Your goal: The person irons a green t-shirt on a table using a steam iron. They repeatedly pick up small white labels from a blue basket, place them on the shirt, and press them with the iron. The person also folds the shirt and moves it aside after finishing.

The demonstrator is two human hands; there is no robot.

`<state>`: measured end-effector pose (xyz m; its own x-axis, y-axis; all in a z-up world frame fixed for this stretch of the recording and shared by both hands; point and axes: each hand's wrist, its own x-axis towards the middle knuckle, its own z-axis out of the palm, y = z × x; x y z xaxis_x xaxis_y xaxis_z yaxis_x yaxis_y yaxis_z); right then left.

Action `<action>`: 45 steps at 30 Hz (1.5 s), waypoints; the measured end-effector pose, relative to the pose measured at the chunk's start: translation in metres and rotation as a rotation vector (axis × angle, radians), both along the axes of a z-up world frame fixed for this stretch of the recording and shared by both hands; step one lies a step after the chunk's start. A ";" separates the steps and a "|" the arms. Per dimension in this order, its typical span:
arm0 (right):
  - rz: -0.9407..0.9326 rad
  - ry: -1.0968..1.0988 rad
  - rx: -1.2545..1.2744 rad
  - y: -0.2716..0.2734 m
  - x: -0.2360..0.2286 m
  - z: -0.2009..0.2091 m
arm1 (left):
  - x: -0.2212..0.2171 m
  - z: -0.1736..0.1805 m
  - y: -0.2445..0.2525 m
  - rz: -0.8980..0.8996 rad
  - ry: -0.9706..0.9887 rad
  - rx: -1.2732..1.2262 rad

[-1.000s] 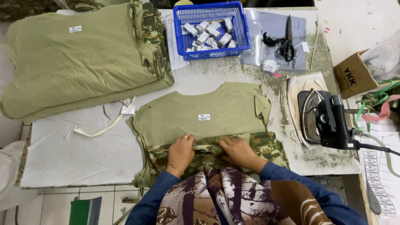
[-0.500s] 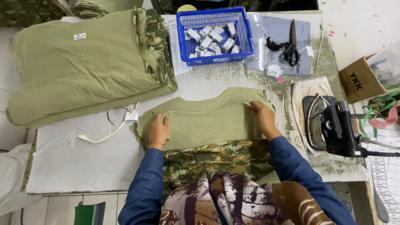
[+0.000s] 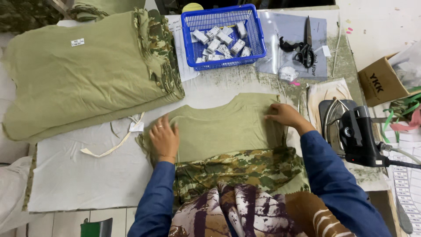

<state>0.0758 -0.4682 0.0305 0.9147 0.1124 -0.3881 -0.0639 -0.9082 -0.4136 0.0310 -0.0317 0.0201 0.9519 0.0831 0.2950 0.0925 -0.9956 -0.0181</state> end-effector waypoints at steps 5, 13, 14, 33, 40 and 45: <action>-0.185 -0.092 0.063 -0.005 -0.017 -0.040 | -0.007 -0.002 -0.102 -0.660 0.134 -0.225; 0.061 -0.559 -0.552 -0.029 -0.008 -0.058 | 0.002 -0.045 -0.157 -0.838 0.264 -0.251; -0.024 -0.587 -0.538 -0.037 -0.002 -0.058 | 0.002 -0.047 -0.158 -0.836 0.278 -0.215; 0.055 -0.717 -0.277 0.059 -0.055 -0.049 | -0.009 -0.011 -0.029 -0.312 0.316 -0.143; -0.106 -0.650 -0.184 0.070 -0.045 -0.045 | -0.017 -0.030 -0.039 -0.384 0.345 -0.210; 0.005 -0.830 -0.338 0.057 -0.039 -0.082 | -0.017 -0.031 -0.041 -0.367 0.327 -0.192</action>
